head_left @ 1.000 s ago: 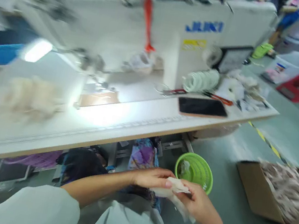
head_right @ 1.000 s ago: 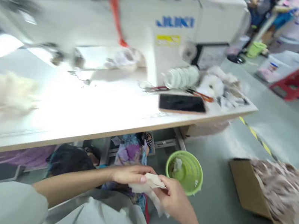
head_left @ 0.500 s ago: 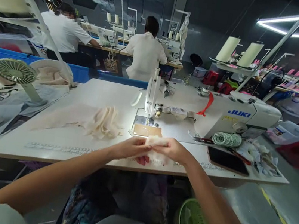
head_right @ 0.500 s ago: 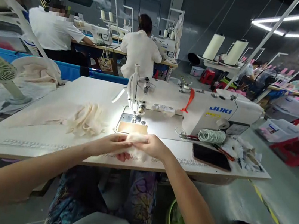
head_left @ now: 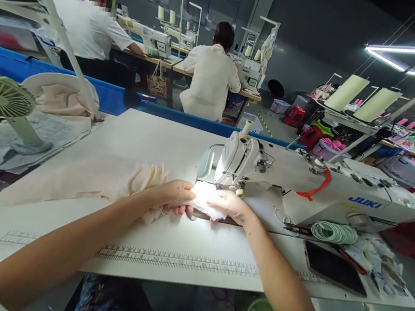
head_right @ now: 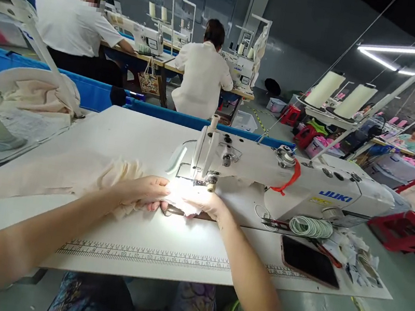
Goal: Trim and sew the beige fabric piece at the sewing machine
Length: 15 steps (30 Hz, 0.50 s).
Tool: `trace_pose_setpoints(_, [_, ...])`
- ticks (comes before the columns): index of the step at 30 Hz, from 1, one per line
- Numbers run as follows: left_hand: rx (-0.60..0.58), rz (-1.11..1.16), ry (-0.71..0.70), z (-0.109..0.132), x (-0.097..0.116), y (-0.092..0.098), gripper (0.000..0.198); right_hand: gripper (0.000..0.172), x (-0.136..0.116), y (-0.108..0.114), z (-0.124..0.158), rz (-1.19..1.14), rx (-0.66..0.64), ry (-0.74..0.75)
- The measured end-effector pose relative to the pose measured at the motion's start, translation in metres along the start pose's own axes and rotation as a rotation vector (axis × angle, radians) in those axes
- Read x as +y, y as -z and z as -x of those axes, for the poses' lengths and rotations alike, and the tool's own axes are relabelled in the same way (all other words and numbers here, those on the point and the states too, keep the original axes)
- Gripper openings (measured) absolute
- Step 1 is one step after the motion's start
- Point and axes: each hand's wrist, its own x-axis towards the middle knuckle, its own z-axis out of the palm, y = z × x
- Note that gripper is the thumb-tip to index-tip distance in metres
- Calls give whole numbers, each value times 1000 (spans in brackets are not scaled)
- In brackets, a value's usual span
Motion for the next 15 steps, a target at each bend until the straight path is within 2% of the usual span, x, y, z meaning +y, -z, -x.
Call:
trace_pose_setpoints(8, [-17, -5, -61, -8, -10, 4, 26, 43, 2, 0, -1, 11, 58, -12])
trace_pose_setpoints(15, [-36, -56, -100, 2, -10, -3, 32, 25, -3, -16, 11, 110, 216, -78])
